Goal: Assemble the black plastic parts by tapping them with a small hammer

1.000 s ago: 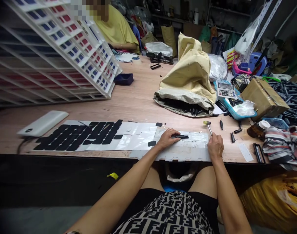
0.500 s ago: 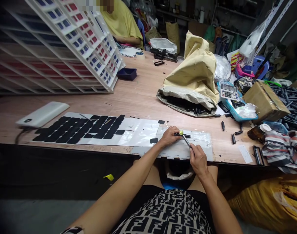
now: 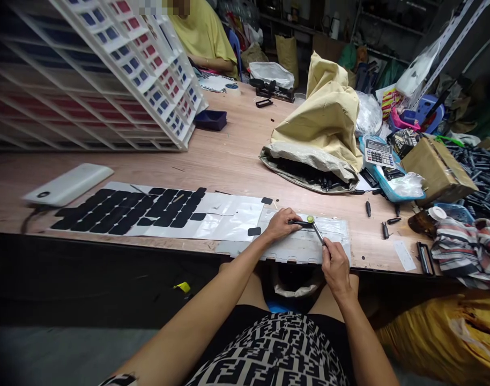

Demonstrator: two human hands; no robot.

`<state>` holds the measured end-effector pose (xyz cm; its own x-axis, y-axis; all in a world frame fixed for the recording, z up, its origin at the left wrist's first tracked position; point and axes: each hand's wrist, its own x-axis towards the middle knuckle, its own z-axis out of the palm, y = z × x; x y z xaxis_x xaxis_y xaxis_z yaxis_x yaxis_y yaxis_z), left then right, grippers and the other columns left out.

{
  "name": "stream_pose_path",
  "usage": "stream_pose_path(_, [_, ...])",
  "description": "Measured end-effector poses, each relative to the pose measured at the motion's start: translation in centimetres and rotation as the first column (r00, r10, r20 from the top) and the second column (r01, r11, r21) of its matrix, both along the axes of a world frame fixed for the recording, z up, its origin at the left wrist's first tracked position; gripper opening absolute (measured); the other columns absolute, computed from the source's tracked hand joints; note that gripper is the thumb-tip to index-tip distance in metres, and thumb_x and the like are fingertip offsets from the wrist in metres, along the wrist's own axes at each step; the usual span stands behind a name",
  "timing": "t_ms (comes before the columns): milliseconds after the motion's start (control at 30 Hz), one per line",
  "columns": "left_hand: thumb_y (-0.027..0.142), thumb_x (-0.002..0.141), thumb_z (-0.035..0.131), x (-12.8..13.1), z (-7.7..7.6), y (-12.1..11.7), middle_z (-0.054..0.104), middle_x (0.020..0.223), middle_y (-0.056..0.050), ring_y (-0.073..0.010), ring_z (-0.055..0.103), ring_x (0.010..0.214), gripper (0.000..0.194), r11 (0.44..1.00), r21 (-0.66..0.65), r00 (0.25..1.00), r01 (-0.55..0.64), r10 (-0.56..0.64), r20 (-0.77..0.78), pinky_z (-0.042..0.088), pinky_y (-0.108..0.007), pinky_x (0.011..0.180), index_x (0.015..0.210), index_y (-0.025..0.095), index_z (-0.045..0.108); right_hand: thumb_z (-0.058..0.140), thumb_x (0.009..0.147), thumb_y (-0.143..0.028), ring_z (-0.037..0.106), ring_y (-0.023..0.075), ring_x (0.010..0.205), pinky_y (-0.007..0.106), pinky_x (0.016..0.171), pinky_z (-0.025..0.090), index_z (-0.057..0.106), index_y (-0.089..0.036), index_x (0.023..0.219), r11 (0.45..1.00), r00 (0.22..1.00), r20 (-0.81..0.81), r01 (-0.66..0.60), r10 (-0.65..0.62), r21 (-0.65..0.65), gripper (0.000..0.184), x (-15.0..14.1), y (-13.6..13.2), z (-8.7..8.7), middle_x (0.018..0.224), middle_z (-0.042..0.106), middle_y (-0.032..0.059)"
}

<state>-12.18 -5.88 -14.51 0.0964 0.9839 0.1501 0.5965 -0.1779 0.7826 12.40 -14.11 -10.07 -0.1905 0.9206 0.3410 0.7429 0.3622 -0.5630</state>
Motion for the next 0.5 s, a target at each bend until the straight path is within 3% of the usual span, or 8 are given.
stream_pose_path(133, [0.028,0.077,0.078,-0.1,0.1,0.0,0.067,0.094,-0.003,-0.0232,0.058,0.095,0.018,1.0,-0.004,1.0,0.007,-0.007,-0.014,0.047,-0.037,0.086,0.095,0.027,0.08,0.047,0.099,-0.03,0.064,0.0227,0.095,0.034,0.087,0.051,0.072,-0.019,0.119,0.989,0.987,0.084,0.128,-0.134,0.073,0.034,2.3,2.7,-0.2,0.101,0.069,0.0103])
stream_pose_path(267, [0.029,0.077,0.077,-0.1,0.4,-0.1,0.066,0.094,-0.003,-0.0233,0.057,0.097,0.018,0.999,-0.005,0.999,0.035,-0.035,-0.023,0.046,-0.038,0.09,0.095,0.028,0.079,0.049,0.095,-0.026,0.056,0.0228,0.09,0.033,0.081,0.045,0.073,-0.018,0.116,0.95,0.915,0.261,0.275,-0.307,0.149,0.032,4.5,6.2,-0.8,0.093,0.064,0.0092])
stream_pose_path(500, [0.031,0.078,0.077,-0.3,0.6,-0.2,0.066,0.096,-0.002,-0.023,0.056,0.098,0.016,0.997,-0.021,0.997,0.071,-0.071,-0.038,0.043,-0.038,0.092,0.093,0.028,0.079,0.052,0.094,-0.021,0.046,0.0214,0.085,0.032,0.073,0.033,0.071,-0.02,0.12,0.896,0.8,0.411,0.345,-0.436,0.279,0.032,4.7,8.5,-2.1,0.095,0.059,0.0088])
